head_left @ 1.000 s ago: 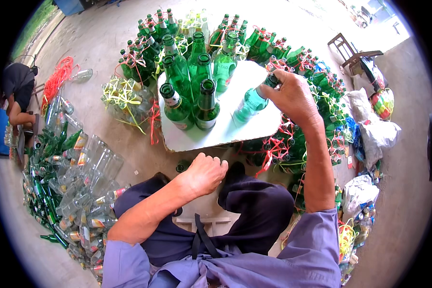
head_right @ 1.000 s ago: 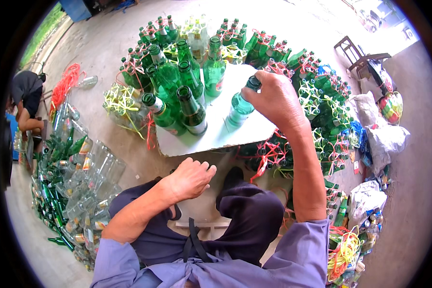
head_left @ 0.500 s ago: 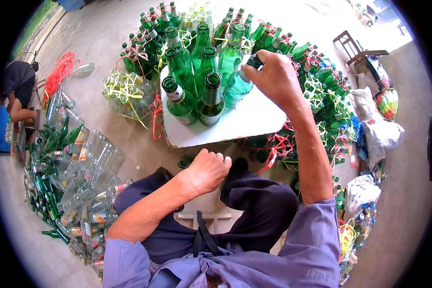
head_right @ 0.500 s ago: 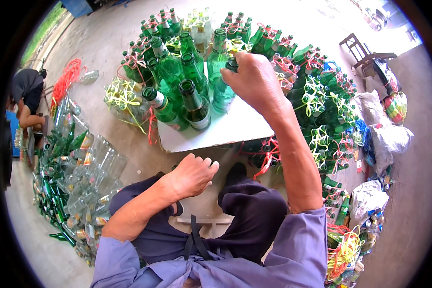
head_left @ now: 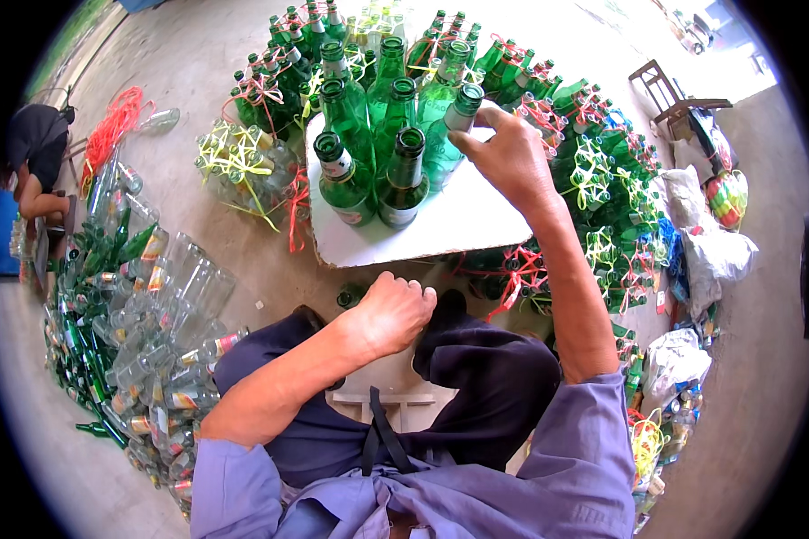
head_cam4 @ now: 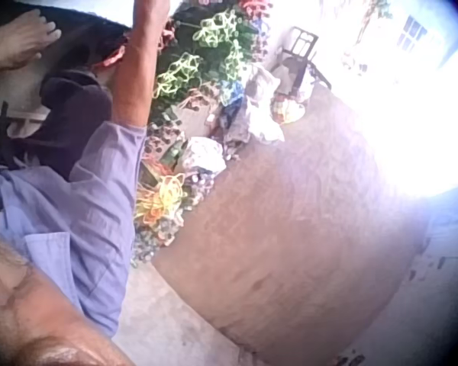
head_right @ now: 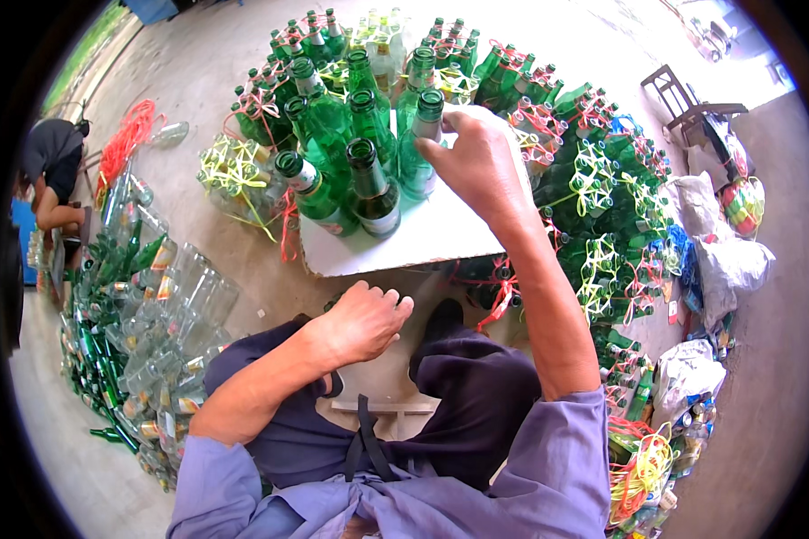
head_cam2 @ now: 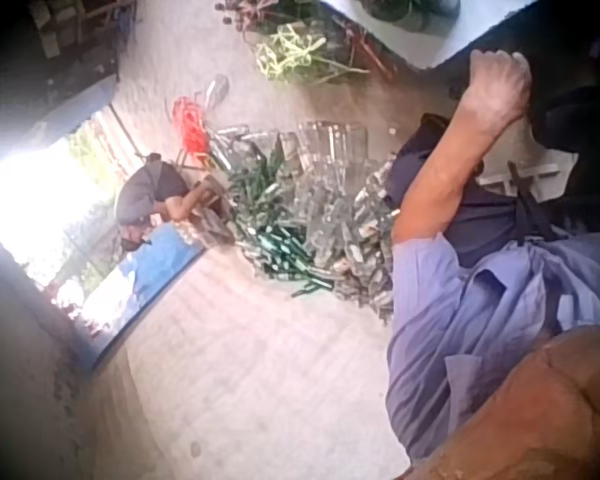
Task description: The person sits on the floor and gathers green glass bottles from a large pile. They place the bottles upright onto a white board and then use a red string to tie them together into a bundle.
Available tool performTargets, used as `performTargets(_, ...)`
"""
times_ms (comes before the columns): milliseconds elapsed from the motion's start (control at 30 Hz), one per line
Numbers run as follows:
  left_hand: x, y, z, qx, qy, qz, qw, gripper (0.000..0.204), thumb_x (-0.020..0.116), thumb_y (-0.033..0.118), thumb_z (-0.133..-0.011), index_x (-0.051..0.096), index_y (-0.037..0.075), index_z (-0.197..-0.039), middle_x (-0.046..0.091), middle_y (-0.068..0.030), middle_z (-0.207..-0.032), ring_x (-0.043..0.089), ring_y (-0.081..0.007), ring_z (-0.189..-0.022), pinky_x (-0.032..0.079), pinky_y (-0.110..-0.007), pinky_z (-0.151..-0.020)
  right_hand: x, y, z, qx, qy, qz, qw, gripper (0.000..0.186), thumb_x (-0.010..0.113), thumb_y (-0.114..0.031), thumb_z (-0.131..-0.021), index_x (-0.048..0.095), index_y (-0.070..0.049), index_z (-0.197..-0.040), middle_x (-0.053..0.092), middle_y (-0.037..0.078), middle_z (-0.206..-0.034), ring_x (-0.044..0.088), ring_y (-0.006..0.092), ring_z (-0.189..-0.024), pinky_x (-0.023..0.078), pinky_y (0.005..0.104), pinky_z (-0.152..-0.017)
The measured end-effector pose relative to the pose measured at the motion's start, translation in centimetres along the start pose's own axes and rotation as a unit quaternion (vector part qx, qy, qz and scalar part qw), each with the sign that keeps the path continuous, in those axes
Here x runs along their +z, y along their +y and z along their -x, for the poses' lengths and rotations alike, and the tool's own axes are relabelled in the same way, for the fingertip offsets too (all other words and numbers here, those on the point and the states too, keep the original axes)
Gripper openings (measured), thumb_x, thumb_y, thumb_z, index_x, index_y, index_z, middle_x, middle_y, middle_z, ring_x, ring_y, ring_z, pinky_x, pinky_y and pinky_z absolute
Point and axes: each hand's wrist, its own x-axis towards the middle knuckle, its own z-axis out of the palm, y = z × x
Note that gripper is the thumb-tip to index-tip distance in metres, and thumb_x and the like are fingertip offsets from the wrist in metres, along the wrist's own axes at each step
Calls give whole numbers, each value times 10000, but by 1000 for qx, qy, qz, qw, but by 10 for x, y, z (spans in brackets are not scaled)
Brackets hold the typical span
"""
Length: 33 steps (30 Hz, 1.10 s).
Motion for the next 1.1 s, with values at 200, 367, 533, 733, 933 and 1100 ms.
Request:
performTargets(200,-7,-3,2,-4,-25,-3,1000,333,708,253,-814,565,32,-1018,624,-102,-828,661,-269,-753,452,-398,-631,19,19,37,116,-184,98,971,317,733,-271,-832,720,39,-895,688,221,-776,680,357,-709,536,416,-704)
performTargets(367,-6,-3,4,-3,-23,-2,1000,290,689,228,-823,571,30,-1000,621,-102,-805,659,-268,-737,447,-392,-630,60,31,60,91,-267,-55,958,279,636,-211,-888,701,58,-849,637,174,-614,665,189,-578,522,381,-610)
performTargets(533,-3,0,3,0,-24,-2,1000,270,676,215,-826,573,35,-999,614,-98,-797,650,-262,-720,436,-384,-632,85,32,60,22,-229,-31,973,200,549,-113,-915,640,47,-837,607,297,-752,600,483,-701,491,492,-630)
performTargets(733,-4,-1,4,-5,-39,-11,999,256,674,200,-816,566,42,-986,607,-94,-799,641,-254,-716,430,-385,-630,103,37,63,11,-136,-55,989,157,520,-3,-846,674,4,-816,618,274,-713,639,454,-694,504,500,-597)
performTargets(933,-5,-3,5,-13,-34,0,999,260,676,197,-813,561,44,-990,600,-92,-800,641,-255,-726,429,-387,-638,102,48,64,-48,-195,6,980,130,550,-2,-837,680,-2,-833,633,270,-744,642,448,-710,510,500,-609)
performTargets(1100,-4,-6,7,-6,-8,9,1000,271,680,213,-818,562,43,-994,599,-93,-807,644,-269,-731,443,-399,-641,106,51,64,-17,-174,-1,985,113,587,-28,-832,698,-5,-828,646,265,-758,650,439,-727,524,495,-640)
